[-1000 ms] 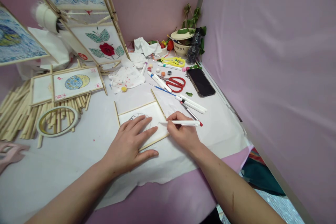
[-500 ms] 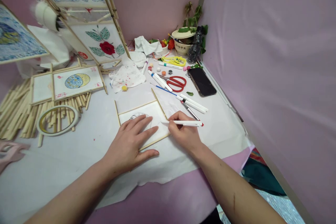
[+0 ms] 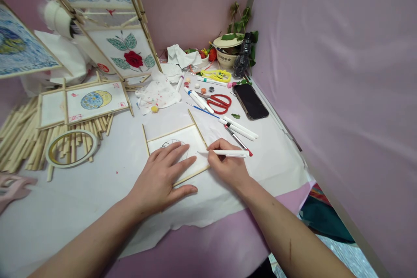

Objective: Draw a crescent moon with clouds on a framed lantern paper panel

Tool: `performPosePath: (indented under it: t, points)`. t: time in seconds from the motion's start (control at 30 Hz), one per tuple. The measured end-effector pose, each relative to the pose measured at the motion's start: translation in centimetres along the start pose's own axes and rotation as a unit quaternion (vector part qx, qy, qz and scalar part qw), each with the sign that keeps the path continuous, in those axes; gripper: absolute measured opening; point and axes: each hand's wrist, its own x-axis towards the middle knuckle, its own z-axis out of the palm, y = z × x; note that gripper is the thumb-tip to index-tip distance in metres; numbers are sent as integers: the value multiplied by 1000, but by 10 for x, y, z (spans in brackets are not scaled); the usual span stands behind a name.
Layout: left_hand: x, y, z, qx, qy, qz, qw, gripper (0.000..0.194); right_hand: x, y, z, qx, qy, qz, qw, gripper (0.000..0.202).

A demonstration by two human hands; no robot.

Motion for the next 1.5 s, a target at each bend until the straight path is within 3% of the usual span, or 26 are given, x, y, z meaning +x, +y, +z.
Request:
performPosePath:
  t: [1.5]
  points:
    - [-1,1,-1,-13,6,-3,1000,66,-4,-3,0,-46,38,-37,997,7]
